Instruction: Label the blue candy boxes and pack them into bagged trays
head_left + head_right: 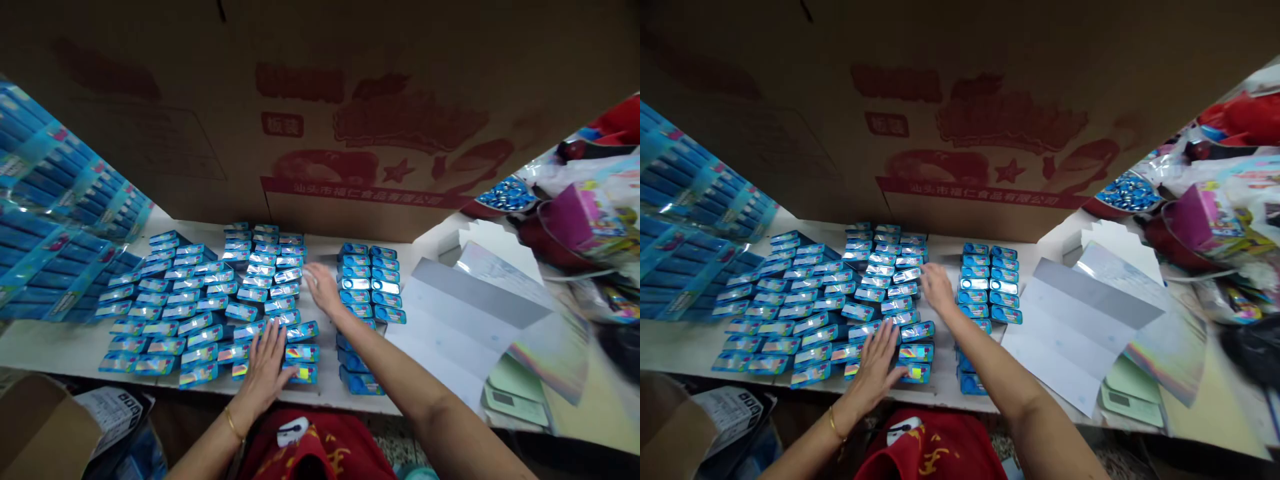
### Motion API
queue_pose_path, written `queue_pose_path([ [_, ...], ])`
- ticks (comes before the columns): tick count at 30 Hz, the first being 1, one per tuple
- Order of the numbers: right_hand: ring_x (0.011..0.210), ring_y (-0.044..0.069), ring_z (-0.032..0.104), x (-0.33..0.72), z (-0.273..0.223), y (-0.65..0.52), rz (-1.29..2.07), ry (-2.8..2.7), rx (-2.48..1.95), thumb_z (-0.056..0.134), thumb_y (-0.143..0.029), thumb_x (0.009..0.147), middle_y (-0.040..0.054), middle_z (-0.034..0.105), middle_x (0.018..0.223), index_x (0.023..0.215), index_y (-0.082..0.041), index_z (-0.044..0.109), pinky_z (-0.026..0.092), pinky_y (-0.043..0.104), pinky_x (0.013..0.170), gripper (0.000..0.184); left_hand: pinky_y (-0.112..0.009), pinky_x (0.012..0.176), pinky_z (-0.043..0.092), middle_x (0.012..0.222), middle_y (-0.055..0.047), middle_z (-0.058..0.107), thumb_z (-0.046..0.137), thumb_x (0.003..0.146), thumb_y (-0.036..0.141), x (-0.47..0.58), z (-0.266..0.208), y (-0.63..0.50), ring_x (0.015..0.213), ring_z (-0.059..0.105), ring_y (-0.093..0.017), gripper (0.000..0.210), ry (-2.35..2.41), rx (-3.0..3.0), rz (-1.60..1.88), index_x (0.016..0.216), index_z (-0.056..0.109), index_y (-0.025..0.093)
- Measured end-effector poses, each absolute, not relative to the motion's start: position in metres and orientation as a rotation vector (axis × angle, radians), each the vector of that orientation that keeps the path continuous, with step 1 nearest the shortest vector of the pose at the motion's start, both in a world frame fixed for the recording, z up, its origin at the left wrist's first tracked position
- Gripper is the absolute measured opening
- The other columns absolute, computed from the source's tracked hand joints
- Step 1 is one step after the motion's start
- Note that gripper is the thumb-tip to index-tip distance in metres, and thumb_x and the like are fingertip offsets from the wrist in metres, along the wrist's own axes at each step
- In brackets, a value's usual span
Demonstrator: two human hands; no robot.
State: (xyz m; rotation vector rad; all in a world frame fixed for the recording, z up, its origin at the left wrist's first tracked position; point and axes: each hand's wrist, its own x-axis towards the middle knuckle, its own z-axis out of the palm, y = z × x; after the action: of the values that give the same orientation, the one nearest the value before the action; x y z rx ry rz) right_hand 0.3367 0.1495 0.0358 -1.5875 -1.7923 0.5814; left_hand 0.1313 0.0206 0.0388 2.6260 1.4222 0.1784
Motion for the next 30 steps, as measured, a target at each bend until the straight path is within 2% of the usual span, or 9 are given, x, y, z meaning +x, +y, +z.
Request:
queue_pose_path([
  [2, 0.103, 0.018, 0.052, 0.343, 0.041, 0.181, 0.551, -1.641, -1.719, 0.039, -0.023, 0.088, 0.0088, 0.060, 0.107, 0.109, -0.017, 0.061, 0.040, 0.031, 0.091, 0.031, -0.044, 0.105, 0.023, 0.145, -0.013, 0.027, 0.038, 0.088, 0.038, 0.129, 0.041, 0.052, 0.135, 0.021, -0.024, 0.062, 1.515, 2.575, 0.316, 0.142, 0.016, 0.017],
  [5, 0.097, 0.018, 0.054, 0.340, 0.044, 0.222, 0.567, -1.551, -1.928, 0.039, -0.021, 0.086, 0.0079, 0.061, 0.102, 0.105, -0.017, 0.064, 0.041, 0.029, 0.086, 0.031, -0.042, 0.104, 0.025, 0.140, -0.010, 0.038, 0.035, 0.089, 0.036, 0.132, 0.043, 0.118, 0.131, 0.030, -0.023, 0.052, 1.591, 2.530, 0.481, 0.138, 0.027, 0.019],
  [9, 0.099, 0.019, 0.053, 0.328, 0.041, 0.253, 0.581, -1.629, -2.126, 0.038, -0.018, 0.085, 0.0074, 0.060, 0.107, 0.103, -0.020, 0.066, 0.039, 0.027, 0.086, 0.033, -0.044, 0.102, 0.025, 0.139, -0.008, 0.041, 0.032, 0.090, 0.036, 0.146, 0.041, 0.203, 0.128, 0.032, -0.026, 0.047, 1.616, 2.530, 0.461, 0.132, 0.039, 0.019],
  [13, 0.103, 0.020, 0.050, 0.322, 0.036, 0.265, 0.551, -1.730, -2.230, 0.038, -0.016, 0.084, 0.0067, 0.058, 0.111, 0.109, -0.024, 0.063, 0.037, 0.029, 0.088, 0.036, -0.044, 0.099, 0.028, 0.138, -0.009, 0.042, 0.033, 0.089, 0.036, 0.159, 0.033, 0.258, 0.127, 0.032, -0.027, 0.046, 1.564, 2.564, 0.376, 0.130, 0.043, 0.019],
  [17, 0.104, 0.024, 0.048, 0.315, 0.035, 0.269, 0.476, -1.760, -2.274, 0.037, -0.019, 0.084, 0.0070, 0.056, 0.111, 0.112, -0.027, 0.061, 0.038, 0.035, 0.087, 0.038, -0.045, 0.091, 0.034, 0.136, -0.009, 0.044, 0.036, 0.088, 0.036, 0.164, 0.025, 0.283, 0.124, 0.035, -0.028, 0.044, 1.569, 2.555, 0.315, 0.127, 0.046, 0.020],
  [23, 0.106, 0.027, 0.047, 0.294, 0.034, 0.271, 0.444, -1.708, -2.389, 0.032, -0.019, 0.085, 0.0114, 0.054, 0.117, 0.117, -0.024, 0.058, 0.038, 0.039, 0.084, 0.042, -0.047, 0.092, 0.032, 0.135, -0.009, 0.046, 0.034, 0.088, 0.034, 0.163, 0.021, 0.285, 0.125, 0.034, -0.028, 0.043, 1.562, 2.547, 0.364, 0.127, 0.046, 0.020],
  [30, 0.099, 0.027, 0.052, 0.288, 0.029, 0.285, 0.468, -1.480, -2.422, 0.037, -0.030, 0.087, 0.0127, 0.059, 0.107, 0.105, -0.021, 0.065, 0.040, 0.039, 0.080, 0.034, -0.046, 0.092, 0.031, 0.134, -0.008, 0.047, 0.033, 0.089, 0.033, 0.163, 0.020, 0.284, 0.125, 0.034, -0.027, 0.042, 1.572, 2.544, 0.420, 0.126, 0.047, 0.019],
])
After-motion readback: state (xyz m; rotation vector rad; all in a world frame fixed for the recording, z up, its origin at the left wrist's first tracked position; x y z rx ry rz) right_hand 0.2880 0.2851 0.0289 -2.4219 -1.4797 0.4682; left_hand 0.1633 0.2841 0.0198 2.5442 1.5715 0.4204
